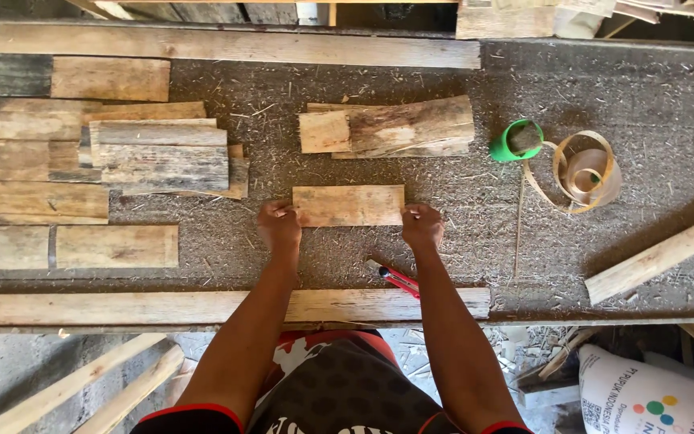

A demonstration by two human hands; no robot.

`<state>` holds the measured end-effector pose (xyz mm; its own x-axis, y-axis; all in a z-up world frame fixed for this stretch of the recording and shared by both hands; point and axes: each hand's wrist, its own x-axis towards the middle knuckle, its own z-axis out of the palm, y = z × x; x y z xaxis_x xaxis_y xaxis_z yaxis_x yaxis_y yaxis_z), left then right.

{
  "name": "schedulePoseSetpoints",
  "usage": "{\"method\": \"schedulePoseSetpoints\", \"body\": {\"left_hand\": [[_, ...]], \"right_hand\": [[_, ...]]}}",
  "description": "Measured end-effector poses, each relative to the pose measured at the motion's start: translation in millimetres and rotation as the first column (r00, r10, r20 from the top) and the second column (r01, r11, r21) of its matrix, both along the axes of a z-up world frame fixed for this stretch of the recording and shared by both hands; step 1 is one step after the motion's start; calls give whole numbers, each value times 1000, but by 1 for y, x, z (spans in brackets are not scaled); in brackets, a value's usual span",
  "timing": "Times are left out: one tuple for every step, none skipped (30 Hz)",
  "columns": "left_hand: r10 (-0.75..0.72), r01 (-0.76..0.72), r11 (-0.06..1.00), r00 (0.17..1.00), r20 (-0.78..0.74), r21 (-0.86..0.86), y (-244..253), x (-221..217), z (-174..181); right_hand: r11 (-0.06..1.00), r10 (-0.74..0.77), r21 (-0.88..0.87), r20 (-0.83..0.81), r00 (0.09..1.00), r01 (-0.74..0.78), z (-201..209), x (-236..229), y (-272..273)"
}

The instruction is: Cutting and measuring small wood or bamboo slats using a utility knife on a workshop bench.

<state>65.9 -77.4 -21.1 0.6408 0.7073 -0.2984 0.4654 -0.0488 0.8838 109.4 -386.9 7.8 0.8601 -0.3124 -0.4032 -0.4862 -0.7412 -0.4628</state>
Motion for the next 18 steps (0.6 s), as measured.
{"method": "schedulePoseSetpoints", "body": {"left_hand": [[7,-7,1000,1000,-1,-1,4,1,-3],[-31,31,999,999,-36,-22,8,2,-7],[-71,68,997,995,-69,-44,12,3,-10],[-63,60,997,996,-70,-46,16,3,-14],[-127,123,991,990,-58,-60,19,3,-17],[-192,189,979,980,-45,-73,23,4,-20],[-188,184,980,981,-45,-74,27,2,-16],[-240,237,964,971,-10,-122,31,2,-12],[-289,290,942,957,27,-167,34,1,-8],[-288,289,942,957,28,-169,34,4,23],[-288,271,936,957,-45,-225,34,6,53],[-291,250,928,950,-117,-278,33,9,83],[-290,249,927,950,-116,-279,37,6,65],[-316,317,921,948,43,-226,41,2,46],[-342,375,913,918,199,-162,45,-2,28],[-341,374,913,919,198,-163,47,-4,24],[-367,412,897,896,250,-159,49,-7,21],[-392,450,880,869,301,-153,51,-9,18]], "right_hand": [[1000,7,-1,-1,1000,-7,4,0,3],[1000,-1,-10,-21,1000,1,8,0,5],[1000,-10,-18,-41,999,9,12,0,8],[1000,-2,-20,-42,999,1,6,-2,5],[999,-12,44,47,999,10,0,-4,2],[994,-30,109,135,990,16,-6,-6,-1],[994,-25,108,135,991,11,-9,-6,-2],[978,-34,209,207,978,-10,-13,-6,-4],[951,-50,306,277,960,-39,-16,-6,-6],[952,-49,304,277,960,-39,-7,-5,-4],[912,-77,409,233,969,-26,2,-5,-3],[861,-101,509,186,977,-8,10,-4,-2],[862,-100,507,187,977,-9,8,-6,-3],[881,-90,470,279,956,-55,5,-8,-4],[899,-76,427,369,926,-97,3,-11,-5],[899,-75,427,368,927,-97,4,-13,-4],[877,-105,473,366,925,-88,4,-14,-3],[853,-137,517,362,922,-76,5,-16,-2]]}}
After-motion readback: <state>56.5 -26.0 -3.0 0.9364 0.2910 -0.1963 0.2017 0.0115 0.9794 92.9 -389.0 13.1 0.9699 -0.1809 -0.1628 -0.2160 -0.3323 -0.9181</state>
